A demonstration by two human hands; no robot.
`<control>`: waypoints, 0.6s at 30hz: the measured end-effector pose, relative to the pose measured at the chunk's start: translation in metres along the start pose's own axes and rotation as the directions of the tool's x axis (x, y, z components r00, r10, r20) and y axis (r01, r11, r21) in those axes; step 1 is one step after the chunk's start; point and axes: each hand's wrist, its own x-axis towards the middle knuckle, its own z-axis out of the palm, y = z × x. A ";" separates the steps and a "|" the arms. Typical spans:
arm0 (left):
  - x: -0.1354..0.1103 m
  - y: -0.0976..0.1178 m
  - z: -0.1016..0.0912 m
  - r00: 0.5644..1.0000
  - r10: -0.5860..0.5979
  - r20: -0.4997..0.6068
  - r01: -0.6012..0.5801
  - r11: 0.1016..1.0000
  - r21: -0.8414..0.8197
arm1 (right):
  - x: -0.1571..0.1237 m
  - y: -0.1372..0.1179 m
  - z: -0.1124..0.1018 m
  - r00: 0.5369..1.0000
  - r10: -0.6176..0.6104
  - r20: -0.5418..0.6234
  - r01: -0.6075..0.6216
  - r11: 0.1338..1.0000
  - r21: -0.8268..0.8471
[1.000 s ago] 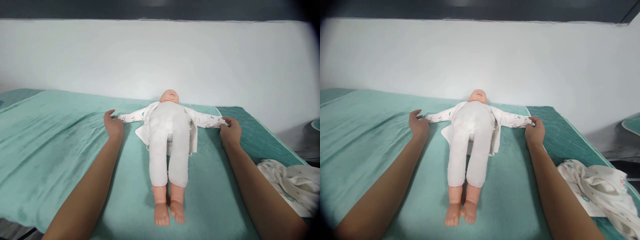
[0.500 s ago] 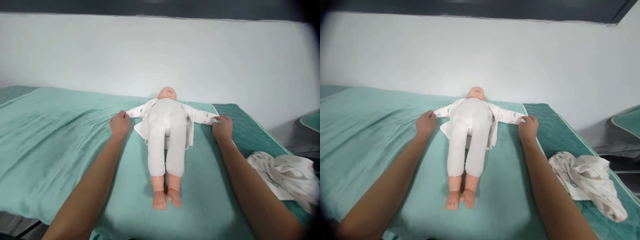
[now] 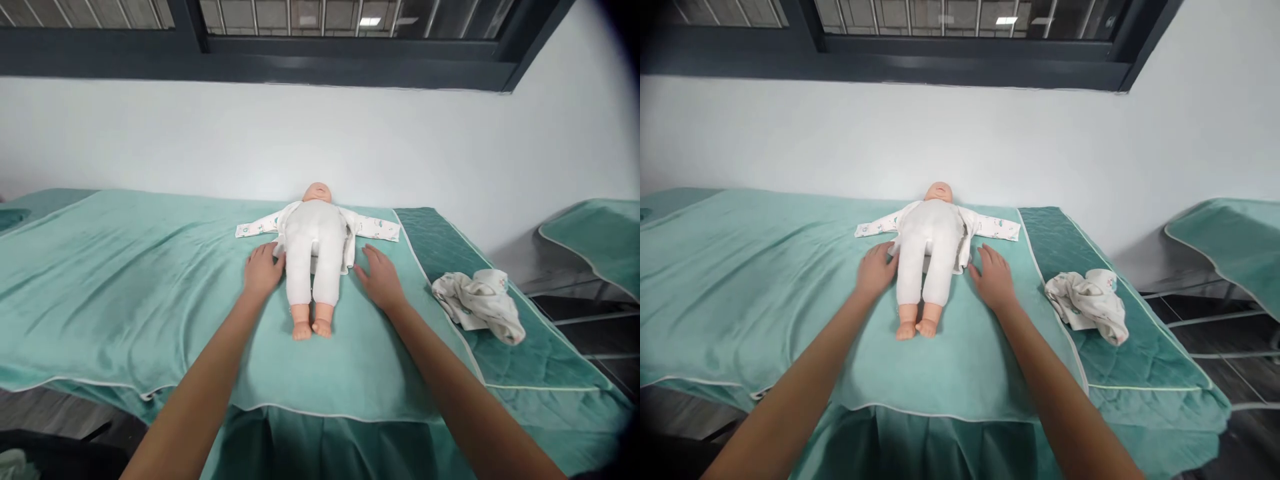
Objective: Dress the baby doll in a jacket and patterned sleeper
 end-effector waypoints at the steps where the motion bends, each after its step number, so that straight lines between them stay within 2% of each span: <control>1: 0.000 0.002 0.001 0.998 -0.069 -0.013 0.069 0.998 0.002 | -0.002 -0.007 -0.001 1.000 0.011 -0.007 -0.011 0.999 0.039; 3: 0.004 0.004 0.005 0.979 -0.197 -0.058 0.198 0.980 0.016 | -0.005 -0.019 -0.003 0.998 0.070 -0.008 -0.069 0.991 0.111; 5: 0.011 0.003 0.008 0.959 -0.269 -0.088 0.273 0.961 0.031 | -0.006 -0.030 -0.002 0.990 0.138 0.011 -0.138 0.978 0.159; 8: 0.019 0.000 0.011 0.946 -0.310 -0.101 0.308 0.951 -0.029 | -0.005 -0.041 0.001 0.981 0.189 0.045 -0.194 0.968 0.162; 10: 0.020 -0.002 0.011 0.944 -0.313 -0.108 0.302 0.948 -0.105 | -0.004 -0.045 0.003 0.983 0.177 0.049 -0.182 0.975 0.130; 13: 0.015 -0.004 0.007 0.947 -0.296 -0.123 0.270 0.943 -0.193 | -0.003 -0.044 0.006 0.992 0.127 0.026 -0.129 0.987 0.092; 15: 0.007 -0.003 0.004 0.945 -0.267 -0.189 0.214 0.941 -0.261 | -0.003 -0.042 0.006 0.994 0.112 0.002 -0.112 0.990 0.091; 16: 0.003 -0.001 0.002 0.941 -0.227 -0.250 0.147 0.942 -0.301 | -0.004 -0.040 0.006 0.993 0.115 -0.011 -0.113 0.989 0.093; 18: -0.005 0.004 0.000 0.922 -0.079 -0.379 -0.064 0.934 -0.351 | -0.005 -0.039 0.006 0.991 0.120 -0.051 -0.115 0.988 0.104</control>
